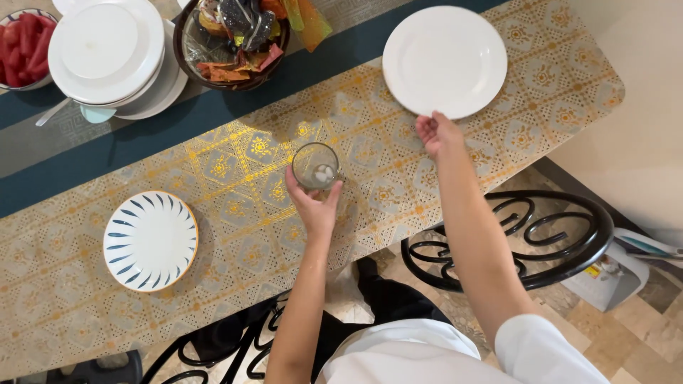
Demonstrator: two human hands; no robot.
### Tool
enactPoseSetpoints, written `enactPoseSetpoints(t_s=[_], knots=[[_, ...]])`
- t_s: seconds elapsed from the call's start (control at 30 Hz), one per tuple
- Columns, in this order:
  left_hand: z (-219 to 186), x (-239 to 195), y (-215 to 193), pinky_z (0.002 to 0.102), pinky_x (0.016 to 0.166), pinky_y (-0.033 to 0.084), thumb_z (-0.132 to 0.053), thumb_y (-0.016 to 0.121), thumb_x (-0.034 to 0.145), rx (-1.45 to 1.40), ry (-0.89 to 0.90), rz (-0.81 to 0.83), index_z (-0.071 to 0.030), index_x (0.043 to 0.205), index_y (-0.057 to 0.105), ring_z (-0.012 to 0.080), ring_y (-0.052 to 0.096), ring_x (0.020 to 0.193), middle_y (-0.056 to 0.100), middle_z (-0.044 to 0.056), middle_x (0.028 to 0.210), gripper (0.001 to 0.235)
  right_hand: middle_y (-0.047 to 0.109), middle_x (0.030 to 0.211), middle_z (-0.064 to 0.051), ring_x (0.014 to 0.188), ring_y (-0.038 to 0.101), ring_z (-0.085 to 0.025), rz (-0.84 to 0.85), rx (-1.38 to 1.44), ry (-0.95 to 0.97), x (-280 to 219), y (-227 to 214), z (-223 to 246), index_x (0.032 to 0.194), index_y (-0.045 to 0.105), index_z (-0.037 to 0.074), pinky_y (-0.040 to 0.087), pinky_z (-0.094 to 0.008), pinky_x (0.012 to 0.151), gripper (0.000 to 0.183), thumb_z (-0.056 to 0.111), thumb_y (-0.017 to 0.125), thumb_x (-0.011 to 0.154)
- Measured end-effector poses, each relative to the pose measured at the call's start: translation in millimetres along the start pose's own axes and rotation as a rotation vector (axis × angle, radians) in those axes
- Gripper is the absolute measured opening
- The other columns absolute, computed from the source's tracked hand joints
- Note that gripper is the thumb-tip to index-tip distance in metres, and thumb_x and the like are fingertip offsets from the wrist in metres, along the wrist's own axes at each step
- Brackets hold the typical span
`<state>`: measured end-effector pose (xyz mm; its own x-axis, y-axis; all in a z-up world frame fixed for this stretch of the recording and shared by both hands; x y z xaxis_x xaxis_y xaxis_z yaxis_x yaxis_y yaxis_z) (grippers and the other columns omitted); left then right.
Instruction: The recorder sets a dining table by placing bowls, plates, glasses, and silverware in their designated spots.
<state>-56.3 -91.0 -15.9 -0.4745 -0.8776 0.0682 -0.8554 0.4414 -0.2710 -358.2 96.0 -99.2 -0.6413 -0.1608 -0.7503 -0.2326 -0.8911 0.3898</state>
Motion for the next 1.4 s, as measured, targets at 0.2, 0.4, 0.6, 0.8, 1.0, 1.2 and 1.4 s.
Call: enactPoseSetpoints(t_s=[0.2,0.4,0.6,0.8,1.0,1.2,1.4], knots=[[27.5,13.0,11.9,0.054,0.110,0.047,-0.030,0.096,0.071,-0.076,0.104,0.055,-0.016,0.152,0.028,0.0396,0.055,0.130,0.057,0.019,0.140,0.106,0.068,0.079,-0.010,0.075,0.077,-0.027,-0.079,0.071,-0.031,-73.7,-35.3,-72.1,0.098,0.055,0.003,0.070,-0.045,0.075,0.021,0.023,0.052,0.103],[29.2,8.9,15.5,0.054,0.106,0.049,-0.019,0.096,0.067,-0.130,0.181,-0.033,-0.013,0.146,0.037,0.0369,0.062,0.121,0.062,0.019,0.126,0.099,0.069,0.080,-0.014,0.073,0.076,-0.036,-0.119,0.018,-0.182,-106.6,-85.5,-144.7,0.106,0.054,0.010,0.068,-0.054,0.073,0.014,0.023,0.056,0.103],[35.9,-20.9,-9.7,0.055,0.104,0.049,-0.014,0.095,0.058,-0.132,0.143,-0.034,-0.013,0.148,0.037,0.0371,0.062,0.122,0.065,0.018,0.127,0.107,0.069,0.083,-0.006,0.075,0.073,-0.026,0.102,-0.083,-0.010,-172.1,-56.4,-155.8,0.098,0.056,0.013,0.065,-0.040,0.072,0.015,0.027,0.058,0.102],[-5.4,-87.3,-89.7,0.052,0.095,0.053,-0.008,0.093,0.053,-0.195,0.212,-0.094,-0.008,0.147,0.040,0.0369,0.064,0.116,0.061,0.019,0.125,0.108,0.072,0.095,-0.011,0.076,0.072,-0.021,0.575,-0.726,-0.255,-250.7,-17.1,-206.3,0.124,0.063,0.001,0.061,-0.030,0.065,0.029,0.006,0.063,0.095],[-19.0,-159.6,-221.5,0.044,0.098,0.051,-0.007,0.098,0.048,-0.232,0.270,-0.272,-0.003,0.144,0.041,0.0317,0.065,0.115,0.058,0.019,0.125,0.112,0.076,0.099,-0.013,0.090,0.070,-0.016,0.909,-0.907,-0.459,-394.1,18.2,-261.7,0.121,0.071,0.009,0.061,-0.038,0.084,0.031,0.004,0.070,0.091],[-63.1,-244.0,-397.3,0.040,0.084,0.057,-0.005,0.094,0.053,-0.169,0.399,-0.444,0.003,0.121,0.059,0.0291,0.068,0.094,0.061,0.017,0.108,0.078,0.074,0.110,-0.009,0.096,0.072,-0.017,1.268,-0.846,-0.344,-534.3,18.9,-365.6,0.117,0.072,0.005,0.062,-0.036,0.083,0.027,-0.001,0.068,0.091],[3.0,-330.4,-515.7,0.043,0.092,0.053,-0.006,0.092,0.060,-0.150,0.240,-0.677,0.000,0.143,0.040,0.0273,0.065,0.103,0.058,0.019,0.118,0.098,0.070,0.109,-0.004,0.096,0.071,-0.014,1.503,-0.919,-0.266,-608.4,-7.4,-497.5,0.118,0.070,0.004,0.060,-0.029,0.083,0.025,0.003,0.068,0.093]])
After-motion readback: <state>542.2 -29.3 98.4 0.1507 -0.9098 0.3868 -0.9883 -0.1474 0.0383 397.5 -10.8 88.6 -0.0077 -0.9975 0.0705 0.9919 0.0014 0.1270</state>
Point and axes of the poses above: each hand's wrist, its own x-axis towards the middle knuckle, its own y-axis out of the palm, z = x × y, the point moved 4 cm from there along x, towards the middle knuckle
